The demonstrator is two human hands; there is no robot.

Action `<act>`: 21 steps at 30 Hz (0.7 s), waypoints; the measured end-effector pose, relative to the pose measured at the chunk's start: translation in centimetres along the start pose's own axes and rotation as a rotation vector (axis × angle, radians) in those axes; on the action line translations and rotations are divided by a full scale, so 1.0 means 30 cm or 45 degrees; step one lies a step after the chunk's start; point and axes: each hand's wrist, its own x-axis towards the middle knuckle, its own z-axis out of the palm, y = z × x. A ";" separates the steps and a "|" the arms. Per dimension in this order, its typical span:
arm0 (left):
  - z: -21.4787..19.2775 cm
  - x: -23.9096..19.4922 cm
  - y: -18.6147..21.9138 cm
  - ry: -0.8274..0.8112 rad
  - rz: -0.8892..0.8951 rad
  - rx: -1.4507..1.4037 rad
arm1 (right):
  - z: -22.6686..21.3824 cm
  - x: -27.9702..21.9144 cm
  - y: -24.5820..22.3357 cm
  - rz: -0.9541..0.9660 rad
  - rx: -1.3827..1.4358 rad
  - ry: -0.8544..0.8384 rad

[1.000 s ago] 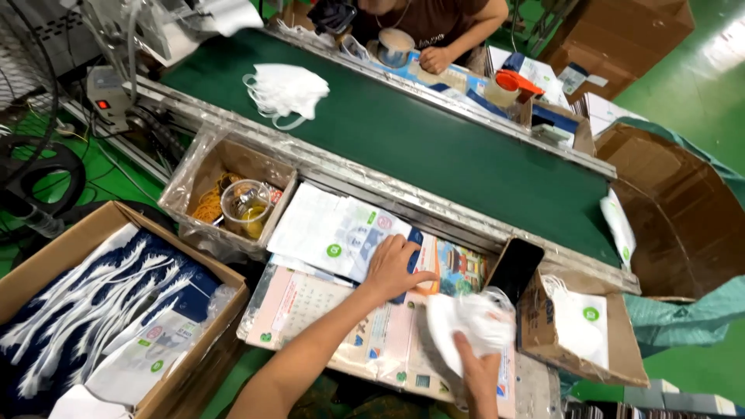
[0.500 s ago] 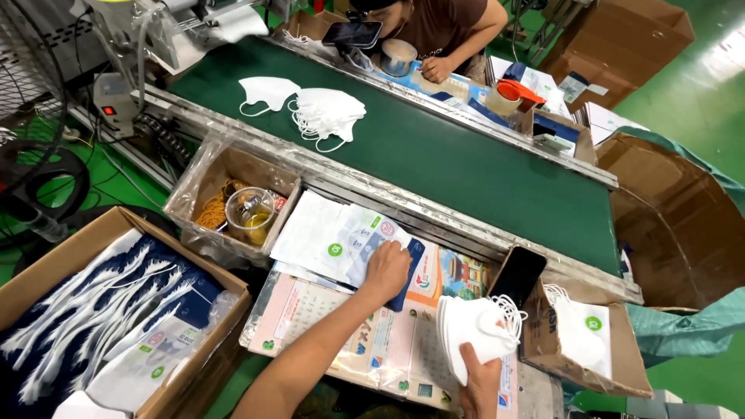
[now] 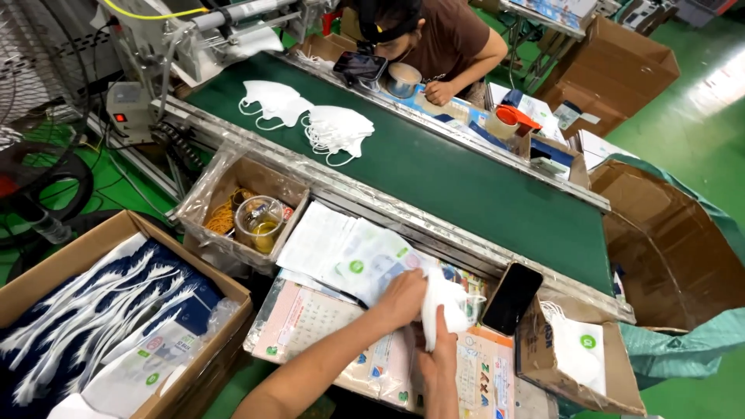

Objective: Packaging face masks into plastic sleeves and bags in a manufacturing facility.

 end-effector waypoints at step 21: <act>-0.200 -0.035 0.394 -0.200 0.072 -0.582 | 0.127 -0.270 -0.517 -1.004 -2.465 -0.345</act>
